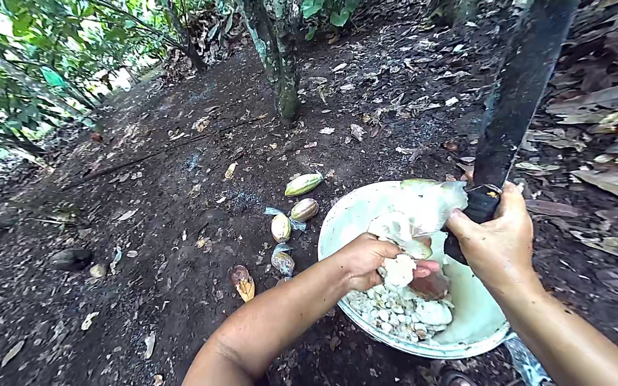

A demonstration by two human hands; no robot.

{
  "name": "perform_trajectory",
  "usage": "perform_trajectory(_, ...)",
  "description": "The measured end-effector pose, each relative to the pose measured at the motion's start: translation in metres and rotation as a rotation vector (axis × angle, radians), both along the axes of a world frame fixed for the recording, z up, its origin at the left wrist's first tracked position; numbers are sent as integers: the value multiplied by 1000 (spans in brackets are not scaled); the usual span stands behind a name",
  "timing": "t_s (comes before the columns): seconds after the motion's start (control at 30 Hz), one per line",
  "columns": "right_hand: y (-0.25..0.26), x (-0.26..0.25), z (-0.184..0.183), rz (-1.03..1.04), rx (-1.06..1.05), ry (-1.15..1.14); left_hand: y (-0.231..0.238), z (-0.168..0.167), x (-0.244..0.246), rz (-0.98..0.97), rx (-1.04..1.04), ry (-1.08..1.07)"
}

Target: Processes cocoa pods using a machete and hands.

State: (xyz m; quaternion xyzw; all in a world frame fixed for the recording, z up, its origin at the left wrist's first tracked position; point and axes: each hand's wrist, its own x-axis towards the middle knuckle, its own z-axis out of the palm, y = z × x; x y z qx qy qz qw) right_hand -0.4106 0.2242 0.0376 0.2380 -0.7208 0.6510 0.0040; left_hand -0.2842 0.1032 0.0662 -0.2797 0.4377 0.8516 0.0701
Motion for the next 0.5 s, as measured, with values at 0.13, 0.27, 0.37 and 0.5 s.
perform_trajectory(0.13,-1,-1,2,-19,-65,-24,14,-7,-12,120,112,3)
perform_trajectory(0.27,0,0,3,5,-75,-19,7,0,-7,-8,5,47)
perform_trajectory(0.37,1,1,4,16,-60,-76,5,-1,-3,-56,-121,38)
perform_trajectory(0.5,4,-4,5,-21,-29,-141,-2,-10,-4,-51,-306,3)
